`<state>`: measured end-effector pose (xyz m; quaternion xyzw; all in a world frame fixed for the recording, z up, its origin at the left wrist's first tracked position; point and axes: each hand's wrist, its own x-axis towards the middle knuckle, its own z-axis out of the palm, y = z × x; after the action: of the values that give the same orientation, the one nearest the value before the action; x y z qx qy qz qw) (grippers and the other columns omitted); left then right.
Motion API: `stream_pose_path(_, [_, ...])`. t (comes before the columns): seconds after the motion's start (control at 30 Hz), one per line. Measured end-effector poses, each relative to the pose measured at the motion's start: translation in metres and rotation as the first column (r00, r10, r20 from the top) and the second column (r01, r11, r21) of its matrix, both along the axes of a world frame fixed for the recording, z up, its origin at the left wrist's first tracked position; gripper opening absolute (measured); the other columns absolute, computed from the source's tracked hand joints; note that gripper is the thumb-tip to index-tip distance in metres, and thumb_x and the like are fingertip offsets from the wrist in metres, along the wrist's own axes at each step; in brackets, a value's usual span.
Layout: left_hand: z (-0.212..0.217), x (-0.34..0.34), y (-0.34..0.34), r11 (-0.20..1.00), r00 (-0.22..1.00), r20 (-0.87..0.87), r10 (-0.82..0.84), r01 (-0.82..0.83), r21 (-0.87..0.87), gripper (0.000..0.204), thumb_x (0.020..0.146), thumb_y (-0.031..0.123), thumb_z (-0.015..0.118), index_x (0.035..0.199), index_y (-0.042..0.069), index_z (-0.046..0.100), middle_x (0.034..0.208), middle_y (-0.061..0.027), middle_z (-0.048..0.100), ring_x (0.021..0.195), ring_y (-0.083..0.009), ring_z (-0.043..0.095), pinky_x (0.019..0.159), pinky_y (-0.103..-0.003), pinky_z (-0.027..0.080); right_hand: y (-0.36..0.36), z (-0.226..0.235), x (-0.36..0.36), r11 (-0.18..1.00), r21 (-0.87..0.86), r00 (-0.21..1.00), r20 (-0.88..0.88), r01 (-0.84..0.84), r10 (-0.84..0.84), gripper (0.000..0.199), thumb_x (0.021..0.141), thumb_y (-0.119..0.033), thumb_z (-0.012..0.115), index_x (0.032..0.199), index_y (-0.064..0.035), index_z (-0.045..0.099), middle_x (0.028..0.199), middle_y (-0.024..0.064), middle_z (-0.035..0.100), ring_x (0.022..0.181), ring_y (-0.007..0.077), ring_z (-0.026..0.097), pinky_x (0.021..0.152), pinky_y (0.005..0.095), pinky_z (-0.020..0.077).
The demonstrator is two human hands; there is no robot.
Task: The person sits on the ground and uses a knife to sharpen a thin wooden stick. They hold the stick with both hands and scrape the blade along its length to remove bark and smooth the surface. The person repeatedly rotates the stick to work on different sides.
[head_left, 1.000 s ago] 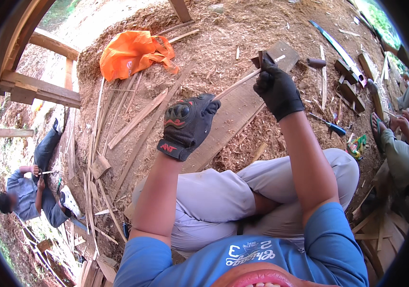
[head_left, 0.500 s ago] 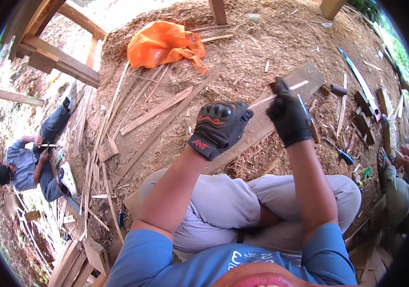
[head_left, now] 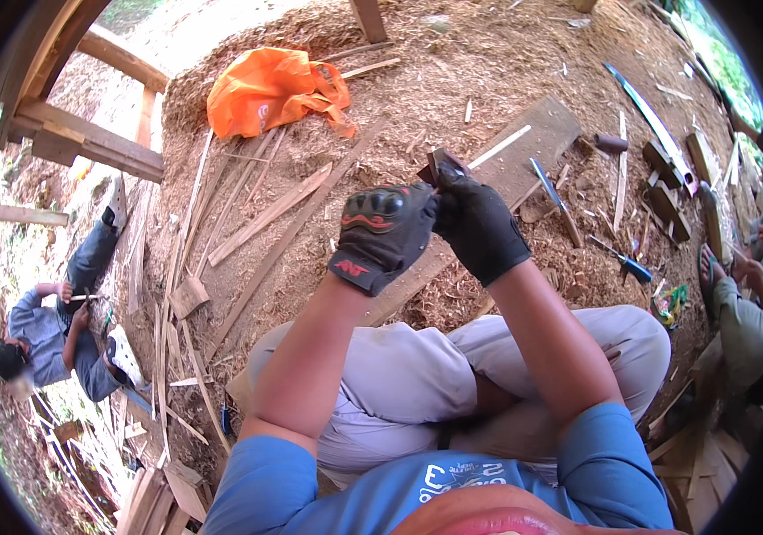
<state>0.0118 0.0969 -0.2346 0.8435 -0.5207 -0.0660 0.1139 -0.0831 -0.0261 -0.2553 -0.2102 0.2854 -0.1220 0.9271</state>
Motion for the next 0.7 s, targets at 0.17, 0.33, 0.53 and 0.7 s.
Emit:
stream_pose_path(0.17, [0.018,0.014,0.013,1.000,0.986,-0.168,-0.001,-0.004,-0.025,0.038,0.108,0.037,0.049,0.098,0.009,0.071,0.085,-0.0152,0.072,0.082,-0.0381,0.070,0.071,-0.048,0.053,-0.092,-0.059,-0.019,0.988,-0.085,0.992,-0.019,0.126,-0.128,0.031,0.104,-0.015,0.057,0.130,-0.0001,0.066,0.090,0.0011,0.069,0.064,0.0051,0.053,0.060,0.0235,0.0464])
stream_pose_path(0.33, [0.009,0.001,-0.006,0.996,0.999,-0.010,-0.041,0.040,-0.082,0.031,0.106,0.032,0.054,0.095,0.009,0.072,0.083,-0.0153,0.070,0.077,-0.0360,0.069,0.069,-0.047,0.053,-0.033,-0.016,-0.005,0.953,-0.302,1.000,-0.001,-0.009,0.009,0.030,0.102,-0.013,0.059,0.128,0.0032,0.064,0.098,0.0039,0.076,0.062,0.0095,0.054,0.059,0.0250,0.0457])
stream_pose_path(0.53, [0.012,0.020,0.016,0.988,0.973,-0.228,0.035,-0.069,-0.138,0.026,0.101,0.029,0.063,0.107,0.010,0.079,0.100,-0.0130,0.079,0.089,-0.0332,0.074,0.079,-0.042,0.057,-0.093,-0.034,-0.025,0.953,-0.265,0.971,-0.146,0.148,-0.191,0.020,0.100,-0.020,0.069,0.112,-0.0053,0.075,0.066,-0.0077,0.046,0.056,0.0070,0.043,0.052,0.0233,0.0349])
stream_pose_path(0.7, [0.015,-0.005,-0.020,0.995,0.996,-0.059,-0.073,0.069,-0.074,0.030,0.103,0.030,0.059,0.104,0.006,0.078,0.098,-0.0163,0.076,0.090,-0.0375,0.073,0.080,-0.046,0.057,-0.033,-0.048,-0.012,0.901,-0.421,0.994,-0.081,-0.105,0.078,0.029,0.100,-0.029,0.072,0.120,-0.0071,0.073,0.073,-0.0025,0.060,0.062,0.0111,0.052,0.057,0.0272,0.0424])
